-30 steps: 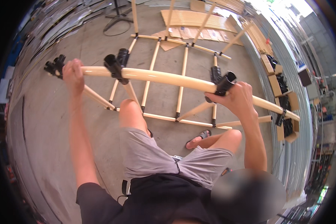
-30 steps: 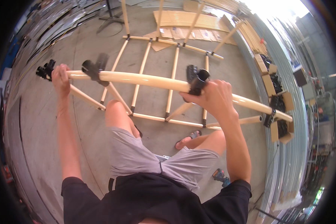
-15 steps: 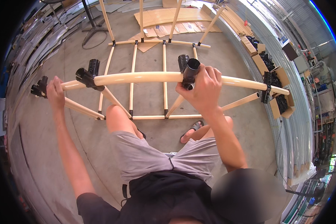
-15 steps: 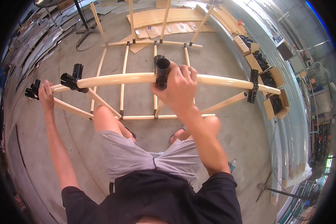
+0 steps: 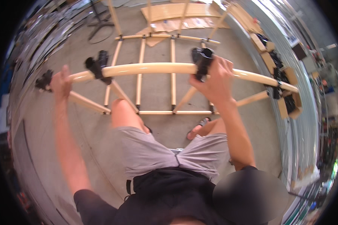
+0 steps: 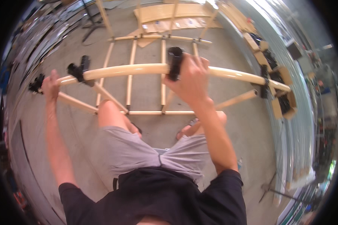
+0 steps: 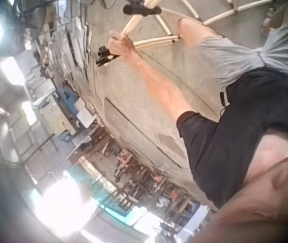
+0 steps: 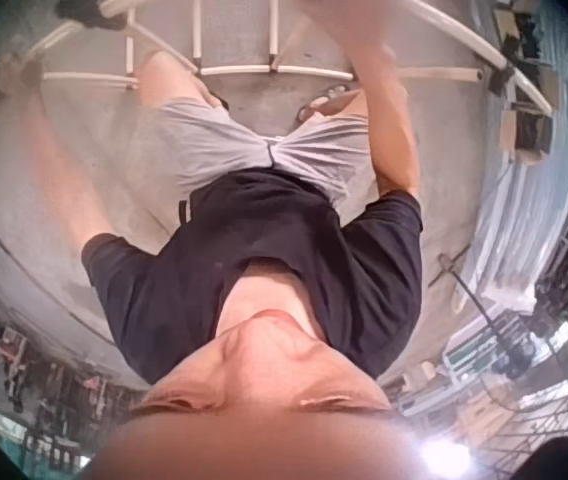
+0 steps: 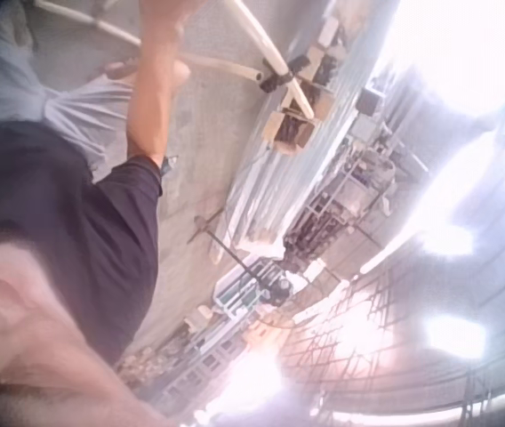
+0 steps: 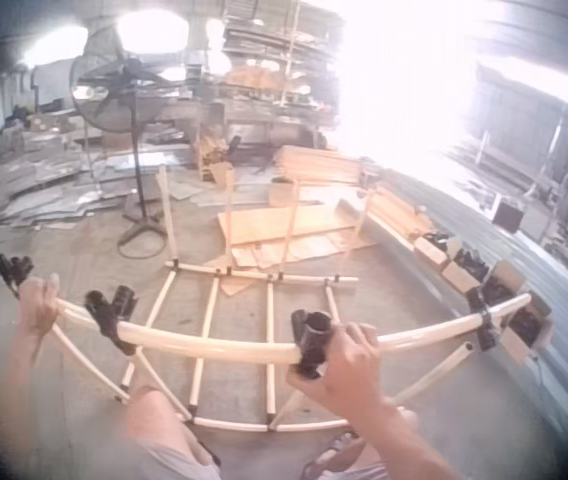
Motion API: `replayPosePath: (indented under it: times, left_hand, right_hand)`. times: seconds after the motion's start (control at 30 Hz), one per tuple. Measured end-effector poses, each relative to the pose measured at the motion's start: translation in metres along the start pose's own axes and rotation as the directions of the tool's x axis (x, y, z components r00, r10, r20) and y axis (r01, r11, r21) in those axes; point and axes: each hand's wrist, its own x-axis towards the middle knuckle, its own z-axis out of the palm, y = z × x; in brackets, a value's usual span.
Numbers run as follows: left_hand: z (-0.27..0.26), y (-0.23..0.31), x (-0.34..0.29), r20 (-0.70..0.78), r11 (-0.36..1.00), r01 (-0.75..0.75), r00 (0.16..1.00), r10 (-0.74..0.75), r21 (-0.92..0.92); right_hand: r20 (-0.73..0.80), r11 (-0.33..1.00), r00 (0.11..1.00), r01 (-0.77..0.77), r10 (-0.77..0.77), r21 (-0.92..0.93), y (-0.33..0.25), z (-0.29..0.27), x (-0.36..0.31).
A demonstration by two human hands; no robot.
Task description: The person assembles a frame by joining pipes with plastic connectors and securing them using a drill.
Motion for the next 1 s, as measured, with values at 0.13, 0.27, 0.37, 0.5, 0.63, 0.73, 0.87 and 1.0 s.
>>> replayPosePath:
  times: [0.13,0.27,0.37,0.5,0.63,0.73,0.87,1.0]
  left_hand:
    - [-0.011,0.022,0.016,0.060,0.999,-0.010,0.998,0.008,0.044]
    - [-0.044,0.044,0.028,0.222,0.968,0.167,0.967,-0.124,-0.187]
    - [-0.051,0.033,0.018,0.283,0.936,0.226,0.948,-0.147,-0.269]
    - [-0.044,0.038,0.025,0.317,0.942,0.200,0.942,-0.109,-0.268]
    - [-0.015,0.059,0.026,-0.014,0.996,0.007,1.000,-0.008,-0.086]
    - [0.006,0.023,-0.002,-0.157,0.991,-0.050,0.985,0.069,0.123]
    - [-0.024,0.020,0.004,0.229,0.945,0.297,0.938,-0.261,-0.140]
    - [-0.080,0.068,0.010,-0.308,0.796,0.147,0.869,-0.388,-0.588]
  right_hand:
    - [0.025,0.999,0.999,-0.036,0.037,-0.041,0.004,-0.004,-0.013]
    - [0.046,0.997,0.998,-0.028,0.032,-0.072,-0.001,-0.003,-0.013]
    - [0.088,0.997,0.996,-0.003,0.010,-0.079,-0.017,-0.002,-0.006]
    - [0.108,0.997,0.993,-0.044,0.051,-0.071,-0.008,-0.004,-0.009]
    - [0.112,0.994,0.993,-0.031,0.043,-0.105,0.015,-0.016,-0.015]
    - [0.294,0.998,0.955,-0.023,0.038,-0.053,0.005,-0.008,0.000]
    - [0.402,0.995,0.916,-0.040,-0.002,0.095,0.007,-0.027,0.009]
    - [0.438,0.987,0.898,-0.034,-0.040,0.160,0.014,-0.038,0.008]
